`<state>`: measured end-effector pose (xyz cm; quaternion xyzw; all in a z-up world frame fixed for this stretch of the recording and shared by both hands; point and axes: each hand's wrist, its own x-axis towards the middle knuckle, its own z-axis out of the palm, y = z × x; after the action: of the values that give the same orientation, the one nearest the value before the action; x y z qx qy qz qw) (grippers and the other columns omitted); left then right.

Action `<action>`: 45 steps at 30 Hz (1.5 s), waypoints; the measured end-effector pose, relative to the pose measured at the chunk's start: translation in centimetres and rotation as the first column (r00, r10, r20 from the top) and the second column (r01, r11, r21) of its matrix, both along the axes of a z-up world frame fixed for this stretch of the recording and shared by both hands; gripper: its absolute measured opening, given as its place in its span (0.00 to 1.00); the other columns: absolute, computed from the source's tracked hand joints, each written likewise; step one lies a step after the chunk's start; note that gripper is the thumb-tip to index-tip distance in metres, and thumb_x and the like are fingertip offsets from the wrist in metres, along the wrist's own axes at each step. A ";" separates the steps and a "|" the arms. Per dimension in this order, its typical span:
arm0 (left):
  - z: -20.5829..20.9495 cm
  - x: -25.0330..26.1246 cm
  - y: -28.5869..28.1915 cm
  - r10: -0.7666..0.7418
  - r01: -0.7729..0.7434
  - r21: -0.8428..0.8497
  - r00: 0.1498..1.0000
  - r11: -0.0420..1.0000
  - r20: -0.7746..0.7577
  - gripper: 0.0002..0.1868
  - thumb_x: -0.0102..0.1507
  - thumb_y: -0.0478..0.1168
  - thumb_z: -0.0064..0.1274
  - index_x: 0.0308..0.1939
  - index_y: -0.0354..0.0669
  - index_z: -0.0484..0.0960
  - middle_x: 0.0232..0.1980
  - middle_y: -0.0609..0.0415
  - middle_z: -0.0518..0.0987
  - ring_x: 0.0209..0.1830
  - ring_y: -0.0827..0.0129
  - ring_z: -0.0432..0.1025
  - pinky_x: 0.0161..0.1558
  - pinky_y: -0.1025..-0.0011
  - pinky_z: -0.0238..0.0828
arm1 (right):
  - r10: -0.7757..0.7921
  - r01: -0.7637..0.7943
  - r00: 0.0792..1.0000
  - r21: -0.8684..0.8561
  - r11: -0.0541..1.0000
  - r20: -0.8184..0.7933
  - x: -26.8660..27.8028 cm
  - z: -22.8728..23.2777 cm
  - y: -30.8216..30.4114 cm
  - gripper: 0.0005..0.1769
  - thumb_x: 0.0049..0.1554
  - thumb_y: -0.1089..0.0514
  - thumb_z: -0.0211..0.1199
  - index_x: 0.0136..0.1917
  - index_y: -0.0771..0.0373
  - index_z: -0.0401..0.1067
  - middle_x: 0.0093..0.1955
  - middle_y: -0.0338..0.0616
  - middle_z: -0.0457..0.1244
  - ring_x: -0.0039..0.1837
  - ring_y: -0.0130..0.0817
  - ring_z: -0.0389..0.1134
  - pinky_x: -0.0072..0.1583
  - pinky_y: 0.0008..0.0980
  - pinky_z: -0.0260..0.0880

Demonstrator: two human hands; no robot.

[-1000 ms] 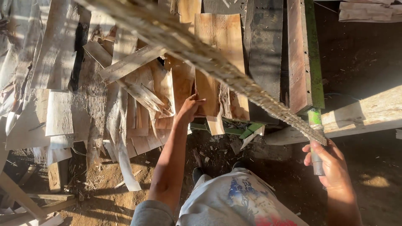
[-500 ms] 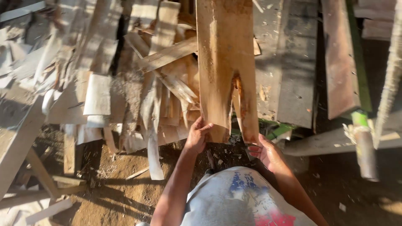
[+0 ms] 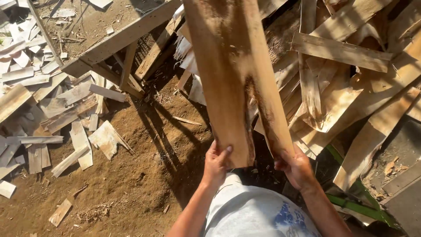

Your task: Cutting wood veneer strips using a large manual lever-operated cutting machine.

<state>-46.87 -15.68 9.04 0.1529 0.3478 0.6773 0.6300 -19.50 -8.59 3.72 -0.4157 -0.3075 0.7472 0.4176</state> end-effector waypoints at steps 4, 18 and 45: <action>7.0 -12.9 6.5 0.160 -0.143 0.162 0.983 0.976 -0.095 0.47 0.63 0.45 0.60 0.79 0.41 0.50 0.70 0.41 0.71 0.66 0.51 0.72 0.60 0.53 0.78 | 0.260 -0.247 0.955 0.100 0.964 -0.144 -13.2 11.4 10.0 0.37 0.61 0.63 0.59 0.78 0.64 0.47 0.58 0.49 0.65 0.52 0.37 0.71 0.53 0.33 0.75; -7.3 6.7 6.0 -0.491 0.406 -0.330 0.838 0.852 -0.238 0.24 0.73 0.43 0.44 0.71 0.36 0.70 0.58 0.39 0.78 0.47 0.60 0.76 0.43 0.59 0.80 | 0.060 -0.048 0.942 -0.043 0.998 0.331 4.6 -7.9 -6.9 0.33 0.60 0.52 0.65 0.75 0.65 0.63 0.57 0.46 0.68 0.53 0.28 0.69 0.54 0.28 0.72; -15.1 39.5 -8.9 -0.972 0.600 -0.766 0.124 0.233 -0.198 0.27 0.64 0.44 0.57 0.62 0.29 0.78 0.50 0.42 0.87 0.44 0.62 0.81 0.43 0.64 0.82 | -0.343 0.796 0.201 0.051 0.603 0.918 50.5 -16.8 -19.4 0.52 0.52 0.65 0.54 0.85 0.47 0.39 0.84 0.54 0.41 0.79 0.52 0.49 0.67 0.43 0.70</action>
<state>-7.36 -24.60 -6.03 0.3741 0.5594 -0.0233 0.7392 30.95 -27.98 -13.07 -0.8957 -0.1094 0.2540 0.3482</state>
